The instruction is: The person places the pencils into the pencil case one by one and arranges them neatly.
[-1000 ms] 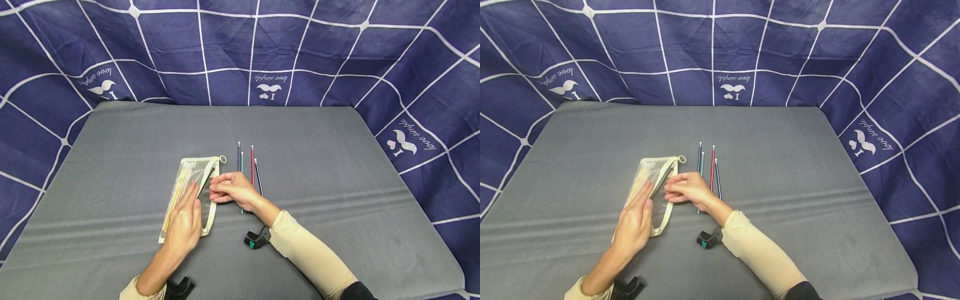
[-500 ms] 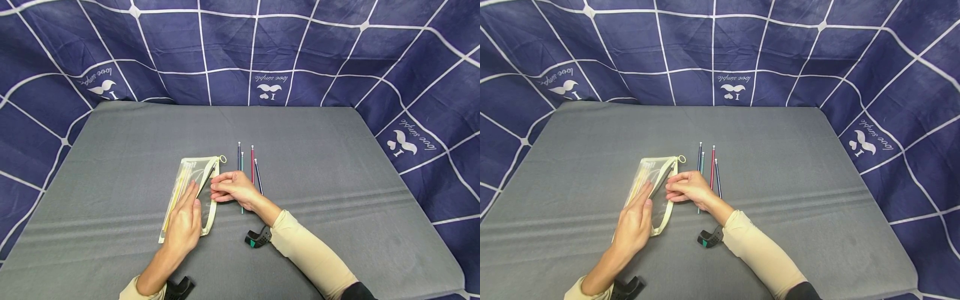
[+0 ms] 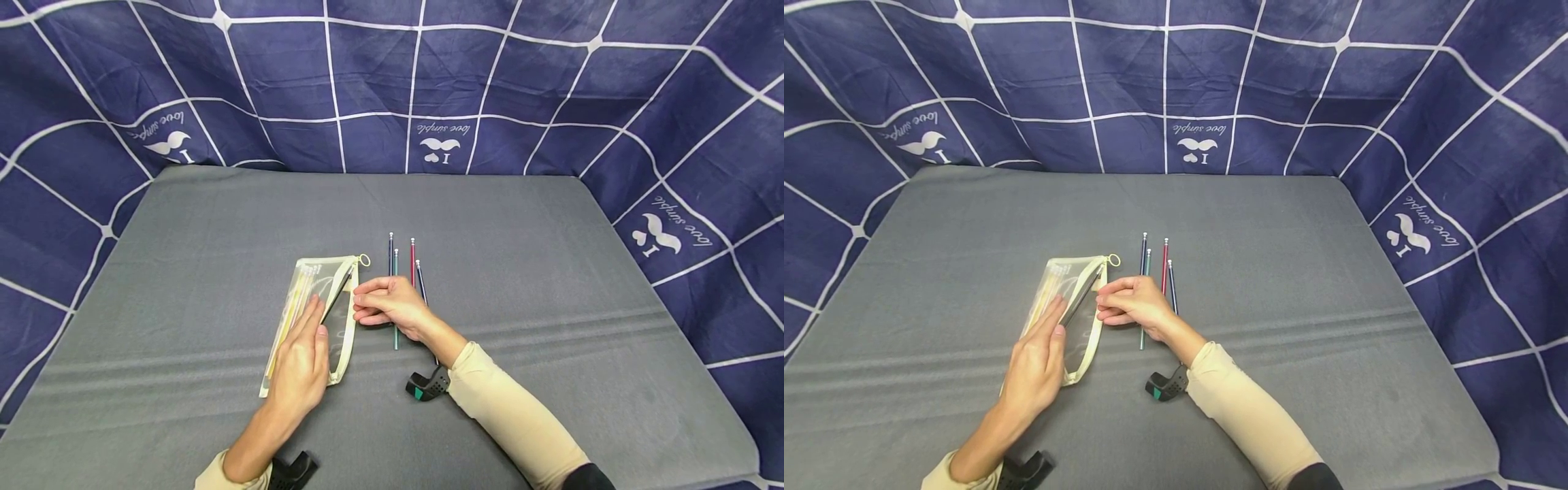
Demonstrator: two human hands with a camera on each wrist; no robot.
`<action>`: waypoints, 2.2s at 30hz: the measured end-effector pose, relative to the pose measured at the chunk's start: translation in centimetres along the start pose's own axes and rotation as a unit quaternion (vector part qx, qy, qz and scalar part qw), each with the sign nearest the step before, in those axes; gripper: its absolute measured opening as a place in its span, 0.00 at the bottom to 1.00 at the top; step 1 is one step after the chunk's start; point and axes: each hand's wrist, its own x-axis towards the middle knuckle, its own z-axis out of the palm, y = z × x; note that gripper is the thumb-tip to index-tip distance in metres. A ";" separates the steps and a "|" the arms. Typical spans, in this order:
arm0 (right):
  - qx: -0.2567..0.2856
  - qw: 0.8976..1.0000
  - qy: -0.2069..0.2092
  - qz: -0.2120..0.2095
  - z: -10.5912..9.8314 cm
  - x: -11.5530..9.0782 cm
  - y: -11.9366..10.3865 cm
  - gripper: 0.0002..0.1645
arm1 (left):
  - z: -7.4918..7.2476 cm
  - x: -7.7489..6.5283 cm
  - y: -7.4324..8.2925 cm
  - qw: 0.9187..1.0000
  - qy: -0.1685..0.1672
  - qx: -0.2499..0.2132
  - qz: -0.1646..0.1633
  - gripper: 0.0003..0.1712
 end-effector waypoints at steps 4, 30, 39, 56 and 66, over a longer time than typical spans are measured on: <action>-0.003 1.000 0.003 -0.001 -0.4 0.0 0.0 0.19 | 0.0 0.0 -0.1 1.000 0.001 0.001 -0.001 0.21; 0.007 0.999 0.027 -0.016 -3.0 -0.7 -0.5 0.22 | 0.0 -0.1 -0.1 1.000 0.001 0.001 -0.003 0.21; -0.002 0.999 0.040 -0.024 -4.4 -1.3 -0.6 0.22 | 0.0 -0.1 -0.1 1.000 -0.001 -0.002 -0.003 0.21; -0.023 0.996 0.081 -0.036 -7.7 -2.2 -0.7 0.21 | 0.0 -0.1 -0.2 1.000 0.000 -0.001 -0.002 0.21; -0.089 0.985 0.134 -0.055 -9.4 -2.3 -0.9 0.17 | 0.0 -0.1 -0.2 1.000 0.002 -0.002 0.002 0.21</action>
